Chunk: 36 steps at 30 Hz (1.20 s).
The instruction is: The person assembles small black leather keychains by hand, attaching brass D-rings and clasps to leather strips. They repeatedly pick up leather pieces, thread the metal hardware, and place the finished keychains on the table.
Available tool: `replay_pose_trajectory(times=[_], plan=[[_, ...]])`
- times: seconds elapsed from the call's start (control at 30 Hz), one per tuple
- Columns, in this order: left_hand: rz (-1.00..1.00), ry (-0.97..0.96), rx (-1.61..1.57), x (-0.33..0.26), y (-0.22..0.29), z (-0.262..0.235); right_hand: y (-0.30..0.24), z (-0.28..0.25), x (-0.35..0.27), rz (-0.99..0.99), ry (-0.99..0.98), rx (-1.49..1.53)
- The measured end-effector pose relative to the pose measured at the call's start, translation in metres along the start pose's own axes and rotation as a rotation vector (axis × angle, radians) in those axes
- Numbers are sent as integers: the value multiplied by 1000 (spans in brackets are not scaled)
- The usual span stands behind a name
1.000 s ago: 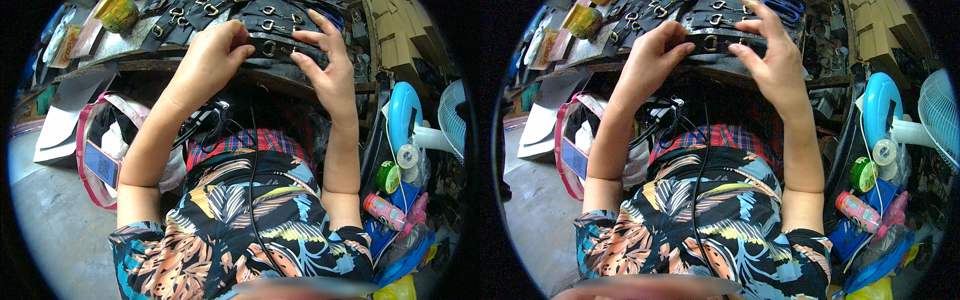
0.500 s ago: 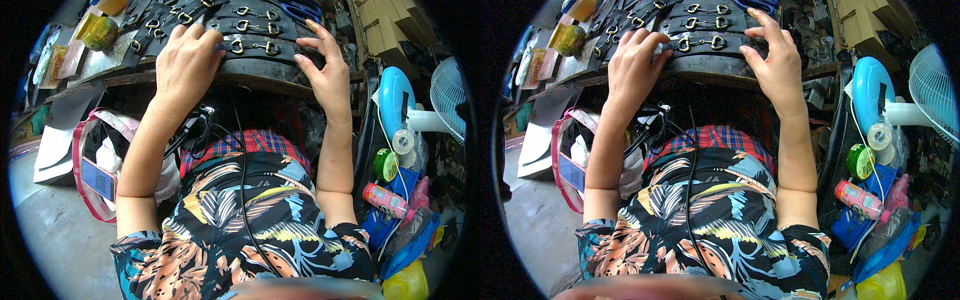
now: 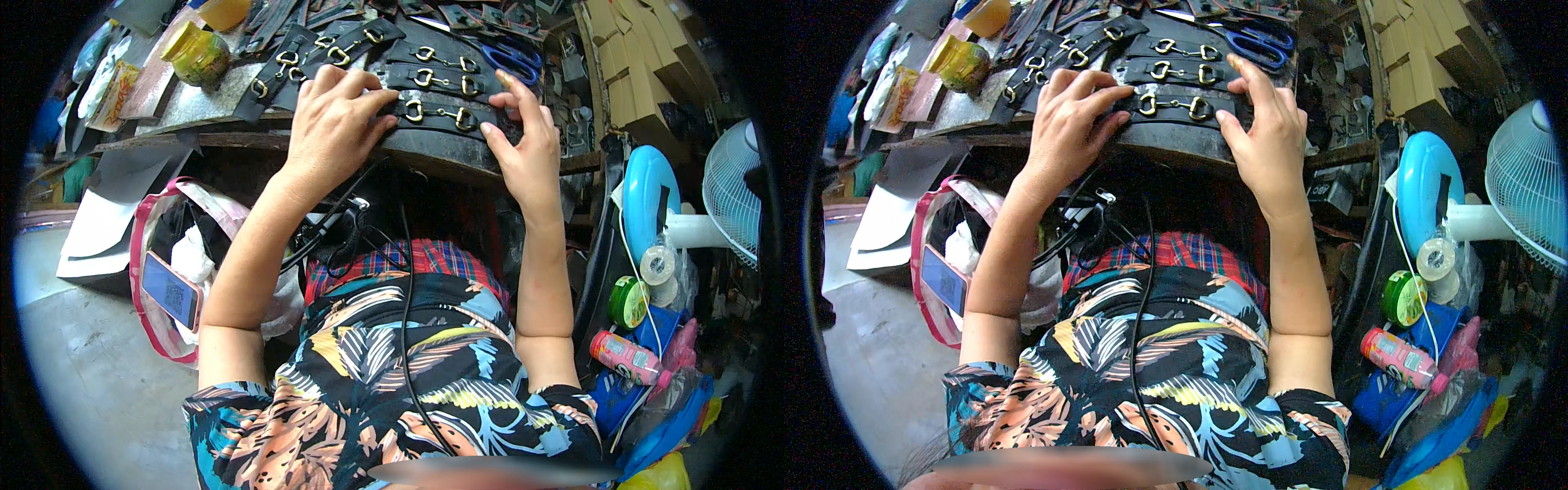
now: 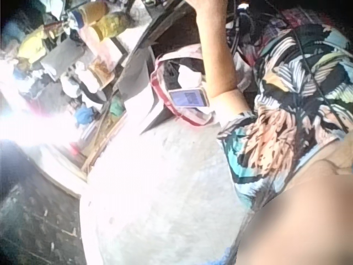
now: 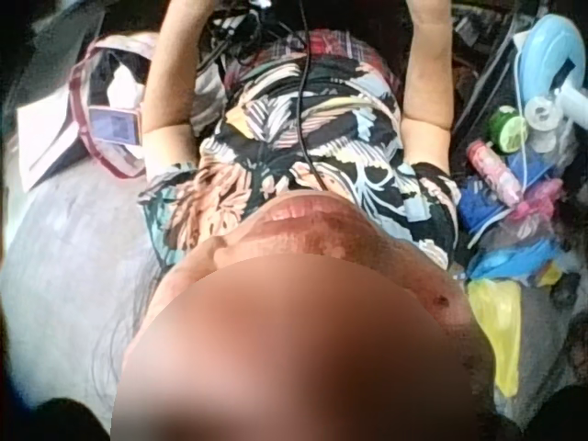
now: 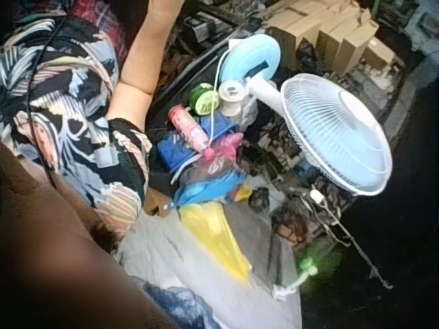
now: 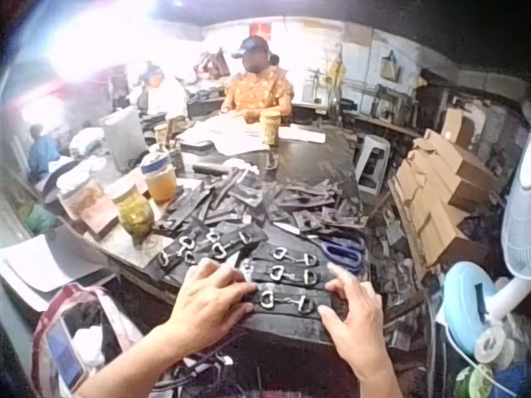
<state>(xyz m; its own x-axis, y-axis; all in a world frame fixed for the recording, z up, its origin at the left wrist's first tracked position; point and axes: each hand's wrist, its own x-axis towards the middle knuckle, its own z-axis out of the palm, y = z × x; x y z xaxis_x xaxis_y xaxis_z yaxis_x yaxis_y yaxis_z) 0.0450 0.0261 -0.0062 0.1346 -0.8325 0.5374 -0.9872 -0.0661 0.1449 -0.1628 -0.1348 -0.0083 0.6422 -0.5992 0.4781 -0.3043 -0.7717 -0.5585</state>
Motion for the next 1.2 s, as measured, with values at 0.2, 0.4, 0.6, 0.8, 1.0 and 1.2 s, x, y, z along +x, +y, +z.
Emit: replay_pose_trajectory(times=[0.2, 0.4, 0.6, 0.8, 1.0, 1.2], plan=[[-30, 77, -130, -2, -7, 7, 1, -2, 0, 22, -54, 53], [20, 93, -180, -4, -10, 7, 0, 1, 2, 25, -58, 2], [149, 15, -70, -5, -10, -1, 1, 4, -1, 27, -20, 16], [104, -7, -114, -4, -9, -3, 8, 2, -3, 58, 5, 163], [115, -56, -123, -2, -11, -6, 4, -1, -5, 42, 11, 230], [102, -69, -117, 0, -6, -9, -4, -3, -5, -26, -54, 115]])
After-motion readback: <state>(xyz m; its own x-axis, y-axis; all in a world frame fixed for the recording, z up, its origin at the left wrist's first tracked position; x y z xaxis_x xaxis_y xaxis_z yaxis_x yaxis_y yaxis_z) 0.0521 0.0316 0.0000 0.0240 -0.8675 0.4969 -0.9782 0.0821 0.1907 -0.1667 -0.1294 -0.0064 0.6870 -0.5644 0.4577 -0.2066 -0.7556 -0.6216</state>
